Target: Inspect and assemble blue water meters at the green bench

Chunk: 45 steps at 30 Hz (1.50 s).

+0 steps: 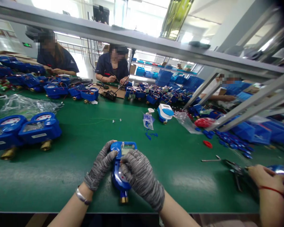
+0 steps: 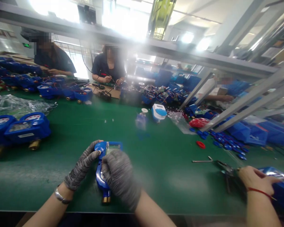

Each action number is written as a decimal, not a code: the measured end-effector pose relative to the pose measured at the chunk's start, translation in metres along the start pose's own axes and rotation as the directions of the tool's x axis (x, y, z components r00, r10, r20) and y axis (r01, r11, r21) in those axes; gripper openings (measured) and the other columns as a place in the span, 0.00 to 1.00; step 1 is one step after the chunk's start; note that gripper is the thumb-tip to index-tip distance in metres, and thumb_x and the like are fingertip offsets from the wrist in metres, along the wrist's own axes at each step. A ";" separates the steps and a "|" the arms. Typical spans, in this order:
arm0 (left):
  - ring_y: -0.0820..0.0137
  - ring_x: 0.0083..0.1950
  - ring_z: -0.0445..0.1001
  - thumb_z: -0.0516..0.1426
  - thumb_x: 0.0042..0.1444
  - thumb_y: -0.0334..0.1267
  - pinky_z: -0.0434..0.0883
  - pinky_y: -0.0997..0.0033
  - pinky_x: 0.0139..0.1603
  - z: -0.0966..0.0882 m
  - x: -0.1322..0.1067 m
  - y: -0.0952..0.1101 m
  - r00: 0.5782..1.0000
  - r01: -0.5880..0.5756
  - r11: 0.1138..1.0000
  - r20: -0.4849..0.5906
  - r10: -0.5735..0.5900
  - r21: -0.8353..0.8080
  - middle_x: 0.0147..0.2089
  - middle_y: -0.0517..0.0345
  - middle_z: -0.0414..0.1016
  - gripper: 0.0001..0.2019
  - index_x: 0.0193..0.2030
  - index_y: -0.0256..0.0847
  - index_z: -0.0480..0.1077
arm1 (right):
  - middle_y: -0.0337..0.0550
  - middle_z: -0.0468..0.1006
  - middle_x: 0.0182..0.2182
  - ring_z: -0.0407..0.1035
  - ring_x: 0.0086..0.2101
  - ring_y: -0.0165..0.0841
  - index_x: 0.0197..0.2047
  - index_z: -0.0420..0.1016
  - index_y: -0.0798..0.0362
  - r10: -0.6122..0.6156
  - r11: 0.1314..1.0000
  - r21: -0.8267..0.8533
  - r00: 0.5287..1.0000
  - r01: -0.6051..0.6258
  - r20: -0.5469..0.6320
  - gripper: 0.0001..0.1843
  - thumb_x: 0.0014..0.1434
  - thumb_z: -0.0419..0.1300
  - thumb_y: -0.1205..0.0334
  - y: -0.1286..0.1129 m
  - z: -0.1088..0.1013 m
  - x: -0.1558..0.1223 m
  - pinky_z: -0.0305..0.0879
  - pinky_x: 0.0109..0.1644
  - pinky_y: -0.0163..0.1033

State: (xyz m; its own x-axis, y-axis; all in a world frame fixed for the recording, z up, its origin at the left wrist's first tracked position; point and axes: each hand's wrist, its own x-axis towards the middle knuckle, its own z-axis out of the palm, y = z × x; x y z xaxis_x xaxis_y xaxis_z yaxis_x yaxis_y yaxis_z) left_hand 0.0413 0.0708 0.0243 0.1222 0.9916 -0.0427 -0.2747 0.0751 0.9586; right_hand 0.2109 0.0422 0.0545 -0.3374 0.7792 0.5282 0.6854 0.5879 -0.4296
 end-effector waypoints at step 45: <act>0.54 0.62 0.67 0.64 0.55 0.49 0.68 0.58 0.61 0.003 0.006 -0.013 0.996 0.092 0.995 -0.005 -0.092 -0.026 0.62 0.54 0.68 0.29 0.62 0.49 0.63 | 0.46 0.77 0.31 0.72 0.36 0.36 0.35 0.76 0.54 0.476 0.848 -0.084 0.822 -0.523 -0.313 0.09 0.59 0.54 0.64 0.159 -0.028 0.010 0.68 0.45 0.41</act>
State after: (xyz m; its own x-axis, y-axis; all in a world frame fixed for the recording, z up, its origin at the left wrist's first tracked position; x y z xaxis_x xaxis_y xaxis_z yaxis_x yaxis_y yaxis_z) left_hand 0.0483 0.0753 0.0125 0.1425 0.9810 -0.1317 -0.2870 0.1683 0.9430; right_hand 0.3344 0.1370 0.0120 0.2511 0.8526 0.4583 0.8117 0.0725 -0.5796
